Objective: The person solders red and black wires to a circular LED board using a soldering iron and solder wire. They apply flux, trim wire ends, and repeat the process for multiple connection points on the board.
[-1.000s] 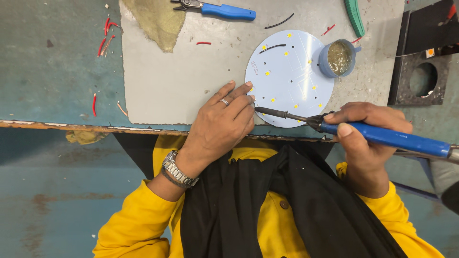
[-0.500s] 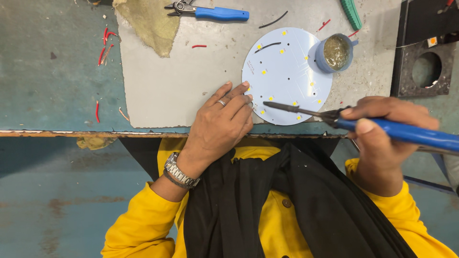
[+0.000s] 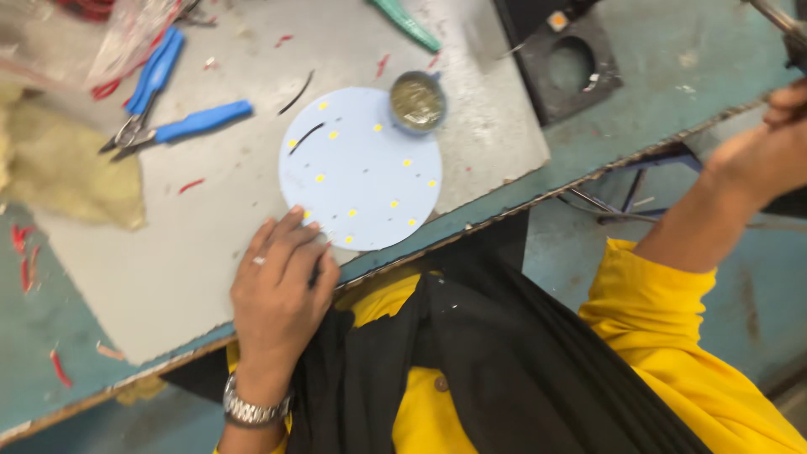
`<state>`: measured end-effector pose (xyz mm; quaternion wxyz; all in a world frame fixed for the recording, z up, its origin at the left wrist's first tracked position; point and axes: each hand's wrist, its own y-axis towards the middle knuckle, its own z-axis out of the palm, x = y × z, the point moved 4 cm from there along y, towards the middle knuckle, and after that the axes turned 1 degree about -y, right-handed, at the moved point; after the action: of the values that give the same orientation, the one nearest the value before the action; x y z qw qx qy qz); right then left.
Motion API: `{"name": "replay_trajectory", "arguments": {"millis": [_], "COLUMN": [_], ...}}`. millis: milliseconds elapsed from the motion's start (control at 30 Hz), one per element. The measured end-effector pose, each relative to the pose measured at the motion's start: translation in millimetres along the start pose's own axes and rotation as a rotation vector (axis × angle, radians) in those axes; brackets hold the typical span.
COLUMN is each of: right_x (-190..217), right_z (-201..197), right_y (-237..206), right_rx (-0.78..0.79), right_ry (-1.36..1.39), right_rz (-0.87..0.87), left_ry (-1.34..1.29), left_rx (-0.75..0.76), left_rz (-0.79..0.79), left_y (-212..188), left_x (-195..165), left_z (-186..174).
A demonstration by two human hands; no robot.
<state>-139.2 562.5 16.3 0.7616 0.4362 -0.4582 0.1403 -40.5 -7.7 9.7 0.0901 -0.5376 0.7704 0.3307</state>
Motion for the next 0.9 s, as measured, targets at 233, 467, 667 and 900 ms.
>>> {"name": "replay_trajectory", "arguments": {"millis": [233,467,667,900], "right_x": [-20.2,-52.9,38.8,118.4], "right_z": [49.9,95.8,201.1,341.4], "right_y": [11.3,-54.0,-191.8,-260.8], "right_rx": [-0.022,0.034,0.819,1.738], "right_ry": [-0.227,0.636,0.241,-0.136], "right_rz": [-0.153,0.885,0.789,-0.666], "left_ry": [-0.138,-0.272,-0.204,-0.266], "left_rx": [0.057,-0.084,-0.276,-0.303], "left_rz": [-0.079,-0.229,-0.292,-0.324], "left_y": [1.0,-13.1,-36.0,-47.5], "left_x": [9.1,14.2,8.1,10.6], "left_z": [-8.3,-28.1,-30.3,-22.0]}}
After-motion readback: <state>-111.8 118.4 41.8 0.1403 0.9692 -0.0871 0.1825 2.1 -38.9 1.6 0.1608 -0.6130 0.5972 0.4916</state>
